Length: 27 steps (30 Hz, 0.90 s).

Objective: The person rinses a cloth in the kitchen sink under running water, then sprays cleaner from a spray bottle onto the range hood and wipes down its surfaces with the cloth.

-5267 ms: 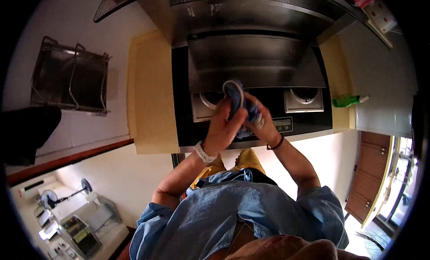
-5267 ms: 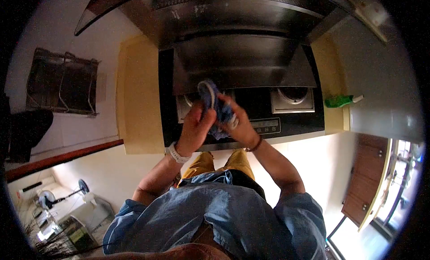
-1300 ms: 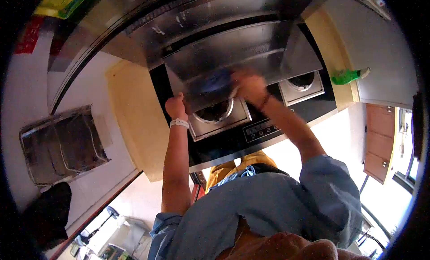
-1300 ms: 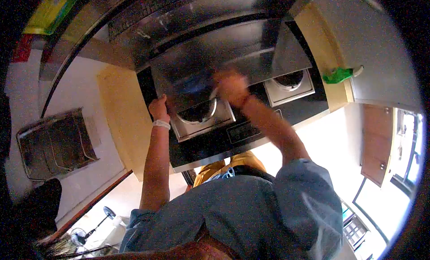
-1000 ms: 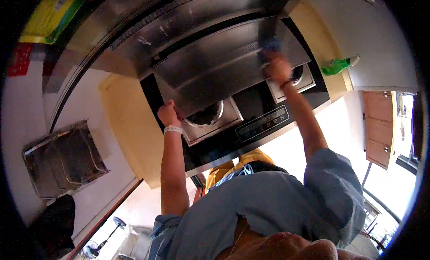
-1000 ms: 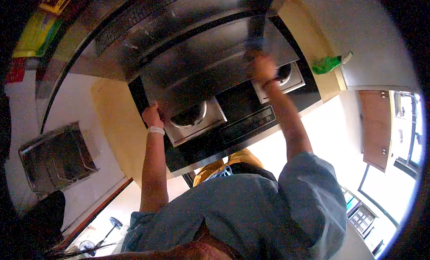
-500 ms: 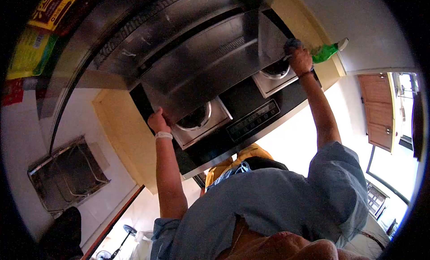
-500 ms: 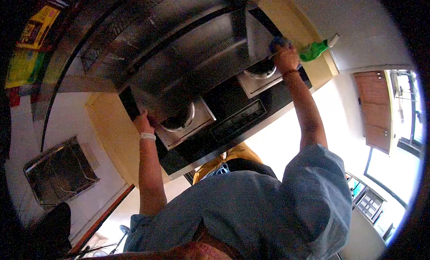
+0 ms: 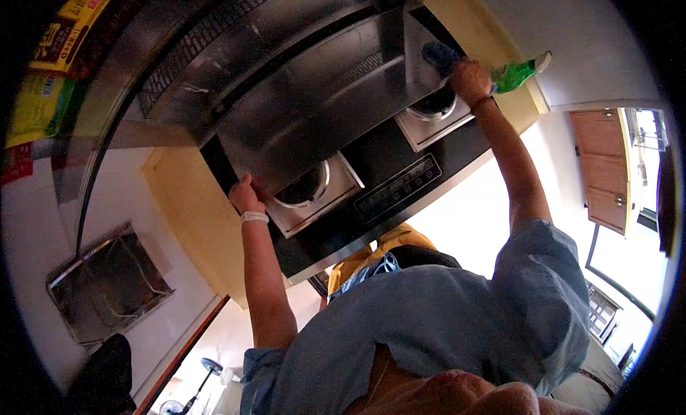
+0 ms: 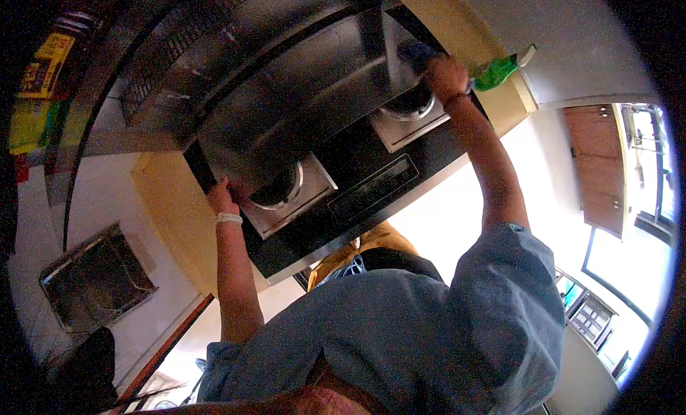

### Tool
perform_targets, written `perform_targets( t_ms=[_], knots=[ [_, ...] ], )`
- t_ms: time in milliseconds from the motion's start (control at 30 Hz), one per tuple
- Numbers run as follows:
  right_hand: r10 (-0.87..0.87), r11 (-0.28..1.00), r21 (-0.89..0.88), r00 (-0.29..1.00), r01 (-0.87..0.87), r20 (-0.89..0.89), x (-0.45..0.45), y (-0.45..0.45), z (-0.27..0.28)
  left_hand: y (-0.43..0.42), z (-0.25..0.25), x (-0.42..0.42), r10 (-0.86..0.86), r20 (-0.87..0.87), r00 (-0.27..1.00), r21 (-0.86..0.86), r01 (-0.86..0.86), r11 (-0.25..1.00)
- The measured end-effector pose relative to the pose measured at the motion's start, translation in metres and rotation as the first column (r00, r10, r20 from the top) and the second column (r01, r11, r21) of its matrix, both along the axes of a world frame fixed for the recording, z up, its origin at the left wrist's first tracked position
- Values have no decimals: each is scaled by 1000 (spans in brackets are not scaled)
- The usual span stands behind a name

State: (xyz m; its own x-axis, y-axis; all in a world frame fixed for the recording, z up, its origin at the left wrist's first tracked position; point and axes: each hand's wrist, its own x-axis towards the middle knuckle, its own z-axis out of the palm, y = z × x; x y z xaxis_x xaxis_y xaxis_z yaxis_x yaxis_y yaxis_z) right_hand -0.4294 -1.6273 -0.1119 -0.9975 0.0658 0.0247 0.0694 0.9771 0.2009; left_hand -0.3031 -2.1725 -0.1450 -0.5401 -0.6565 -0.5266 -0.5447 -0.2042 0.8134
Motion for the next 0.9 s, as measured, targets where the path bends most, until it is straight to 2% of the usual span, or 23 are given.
perform_targets(
  t_ms=[33,67,100,133,167,200,267,300,367,467,500,533,567,600,633,700,800,833,867,900],
  knots=[
    [-26,995,96,994,36,-106,-6,7,2,-1,-2,-1,-41,42,998,-92,45,995],
    [-25,995,97,994,36,-109,-8,7,1,-1,-3,-2,-76,89,993,-180,92,979],
    [-12,994,110,999,16,-39,-7,0,10,-1,0,-2,-77,89,993,-178,92,980],
    [-2,992,123,1000,-1,31,-6,-3,15,0,5,-2,-79,86,993,-105,88,991],
    [1,987,159,999,-9,49,-13,6,-25,1,8,-5,-78,79,994,-31,80,996],
    [137,990,23,990,-137,11,4,-9,-17,0,2,-6,-73,74,995,-29,76,997],
    [16,1000,17,999,-16,-41,5,-8,-24,-10,-14,1,-112,56,992,-113,117,987],
    [14,1000,10,999,-14,-32,5,-4,-20,-11,-11,4,-113,65,991,-118,120,986],
    [-110,993,-53,994,109,-22,-12,7,8,-4,-4,-4,-42,83,996,-71,48,996],
    [-100,995,15,995,99,22,-8,-6,-11,-5,-3,-7,-82,151,985,-111,99,989],
    [-8,998,58,1000,8,1,0,-17,-30,-4,-3,-9,-80,143,986,-108,96,989],
    [189,980,-67,982,-189,7,12,-29,-19,-4,-1,-8,-74,108,991,-21,77,997],
    [92,991,-106,993,-84,69,8,-26,-14,-4,2,-3,-66,84,994,64,61,996],
    [-9,990,-140,990,28,139,6,-23,-10,-4,5,1,-71,97,993,61,65,996],
    [-11,989,-144,990,31,140,3,-18,-2,-1,7,-1,-31,85,996,36,28,999],
    [-84,994,-66,996,85,11,-6,-10,14,2,4,-6,14,66,998,14,-15,1000],
    [-118,986,-112,990,126,73,-3,-57,0,1,-7,-3,101,-7,995,23,-101,995],
    [-56,996,-65,997,59,55,7,-89,-17,-3,-7,-4,10,27,1000,14,-10,1000],
    [139,974,-179,990,-137,-4,26,-123,-13,-8,-6,-3,-82,66,994,6,82,997],
    [287,932,-220,957,-289,-41,39,-166,-15,-14,-17,-3,-80,65,995,8,80,997]
  ],
)
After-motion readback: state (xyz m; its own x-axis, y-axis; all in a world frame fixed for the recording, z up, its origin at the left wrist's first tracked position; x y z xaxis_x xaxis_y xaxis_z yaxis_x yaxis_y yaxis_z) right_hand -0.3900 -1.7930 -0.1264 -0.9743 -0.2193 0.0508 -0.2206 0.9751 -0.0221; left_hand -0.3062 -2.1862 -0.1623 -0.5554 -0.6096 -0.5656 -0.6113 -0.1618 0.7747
